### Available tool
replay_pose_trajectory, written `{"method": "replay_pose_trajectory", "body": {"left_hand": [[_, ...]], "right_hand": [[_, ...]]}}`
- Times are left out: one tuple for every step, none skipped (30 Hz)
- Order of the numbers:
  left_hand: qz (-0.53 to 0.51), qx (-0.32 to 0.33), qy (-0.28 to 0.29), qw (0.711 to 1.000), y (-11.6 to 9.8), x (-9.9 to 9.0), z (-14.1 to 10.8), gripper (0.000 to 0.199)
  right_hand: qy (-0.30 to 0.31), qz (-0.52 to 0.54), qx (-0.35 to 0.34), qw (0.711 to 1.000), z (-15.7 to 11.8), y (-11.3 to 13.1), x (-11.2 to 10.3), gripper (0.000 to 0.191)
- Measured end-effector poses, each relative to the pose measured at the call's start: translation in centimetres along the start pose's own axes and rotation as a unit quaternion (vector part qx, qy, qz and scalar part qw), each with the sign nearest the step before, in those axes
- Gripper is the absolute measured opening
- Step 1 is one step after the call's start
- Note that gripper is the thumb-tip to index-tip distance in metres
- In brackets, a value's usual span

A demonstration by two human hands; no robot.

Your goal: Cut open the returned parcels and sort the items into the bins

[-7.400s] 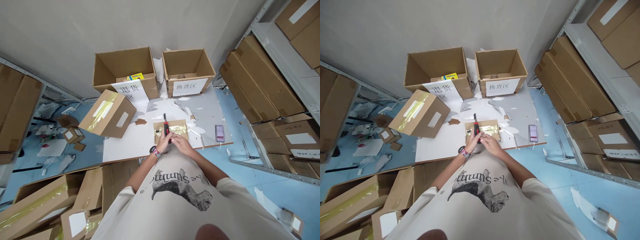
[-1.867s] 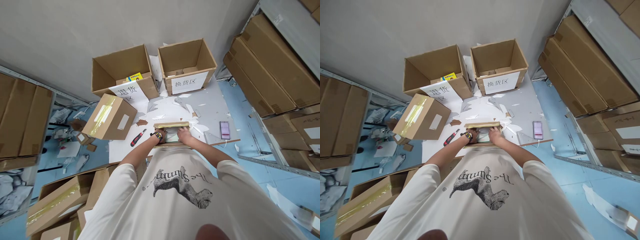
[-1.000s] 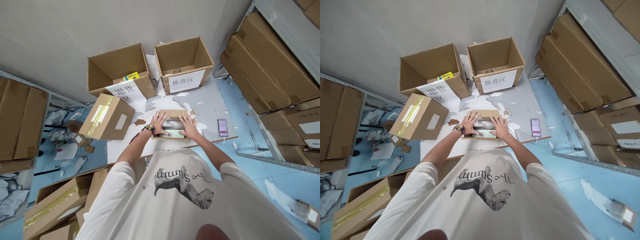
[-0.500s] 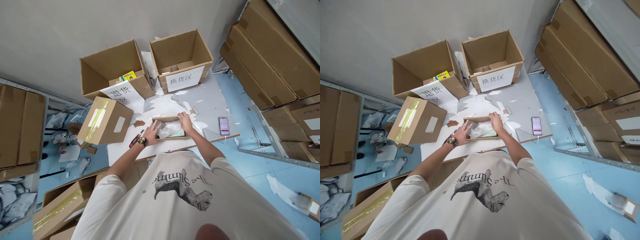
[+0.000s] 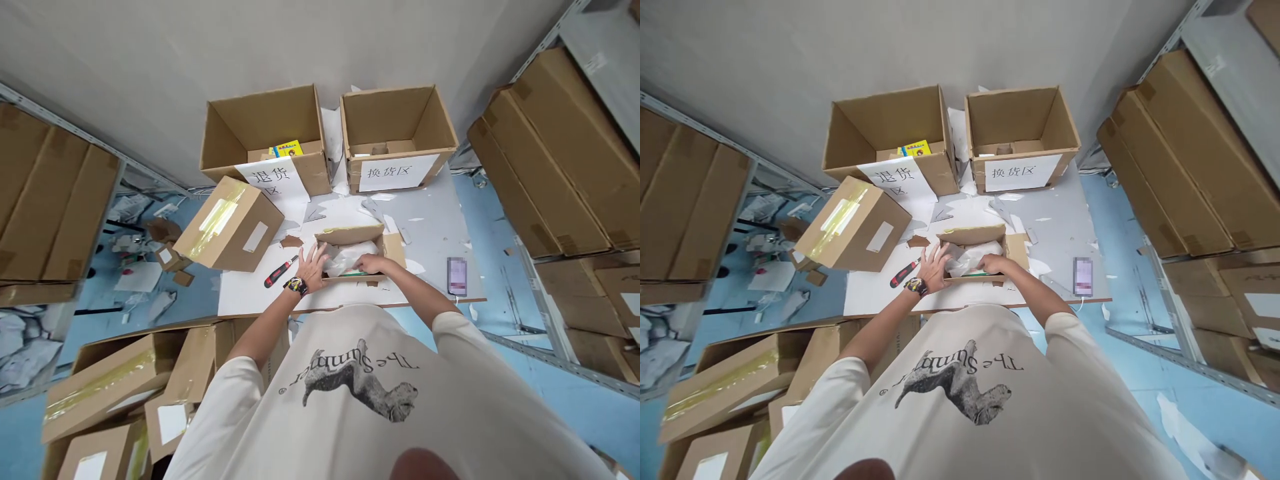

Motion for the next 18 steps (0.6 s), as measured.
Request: {"method": "replay_pose_trajectory", "body": {"left_hand": [[-0.001,0.025,0.006,1.000,-0.3,0.0,0.0,0.089],[-0.004,0.052,0.017,0.998,-0.7,0.0,-0.1,0.080],[-0.010,0.078,0.031,0.996,-1.0,0.0,0.0,0.074],[-0.017,0.099,0.047,0.994,-1.3,0.1,0.1,0.070],[-0.023,0.112,0.060,0.992,-1.4,0.1,0.2,0.069],[-0.029,0.119,0.072,0.990,-1.5,0.2,0.5,0.071],[-0.033,0.121,0.082,0.989,-1.5,0.2,0.8,0.076],[-0.035,0.119,0.089,0.988,-1.5,0.3,1.1,0.082],[-0.036,0.112,0.095,0.988,-1.5,0.5,1.5,0.087],[-0.035,0.102,0.099,0.989,-1.3,0.6,1.9,0.092],[-0.035,0.090,0.101,0.990,-1.2,0.7,2.2,0.094],[-0.036,0.079,0.102,0.991,-1.0,0.9,2.5,0.096],[-0.039,0.070,0.101,0.992,-0.9,1.0,2.6,0.098],[-0.045,0.064,0.099,0.992,-0.8,1.1,2.7,0.101],[-0.052,0.062,0.092,0.992,-0.7,1.1,2.7,0.104],[-0.060,0.063,0.081,0.993,-0.7,1.1,2.6,0.108],[-0.066,0.066,0.065,0.994,-0.7,1.1,2.5,0.112],[-0.071,0.067,0.046,0.994,-0.6,0.9,2.4,0.117]], "right_hand": [[-0.015,0.002,-0.009,1.000,0.4,0.2,-0.2,0.044],[-0.035,-0.002,-0.016,0.999,0.8,0.4,-0.5,0.052],[-0.047,-0.015,-0.023,0.999,1.1,0.8,-0.6,0.058],[-0.049,-0.038,-0.029,0.998,1.4,1.2,-0.4,0.065],[-0.038,-0.071,-0.038,0.996,1.6,1.8,0.1,0.072],[-0.019,-0.111,-0.051,0.992,1.8,2.4,0.8,0.078],[-0.006,-0.149,-0.067,0.986,1.8,3.0,1.5,0.083],[-0.003,-0.182,-0.086,0.979,1.9,3.7,2.1,0.087],[-0.012,-0.207,-0.102,0.973,2.0,4.5,2.5,0.090],[-0.027,-0.222,-0.110,0.968,2.1,5.1,2.8,0.090],[-0.040,-0.229,-0.109,0.966,2.3,5.5,2.9,0.090],[-0.050,-0.231,-0.101,0.966,2.5,5.8,3.0,0.091],[-0.055,-0.230,-0.088,0.968,2.8,5.9,3.1,0.091],[-0.055,-0.230,-0.075,0.969,3.0,5.8,3.2,0.093],[-0.055,-0.227,-0.062,0.970,3.1,5.6,3.3,0.096],[-0.056,-0.222,-0.052,0.972,3.2,5.3,3.3,0.101],[-0.060,-0.215,-0.045,0.974,3.2,4.9,3.2,0.104],[-0.068,-0.204,-0.042,0.976,3.1,4.6,3.0,0.107]]}}
Point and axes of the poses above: each hand's wrist, its own z-axis towards the middle knuckle, its own x-axis out of the palm, y = z × x, the point moved 7 cm from there along z, towards the middle knuckle, and after that the axes turned 11 degrees about x, right-handed, at the moved point
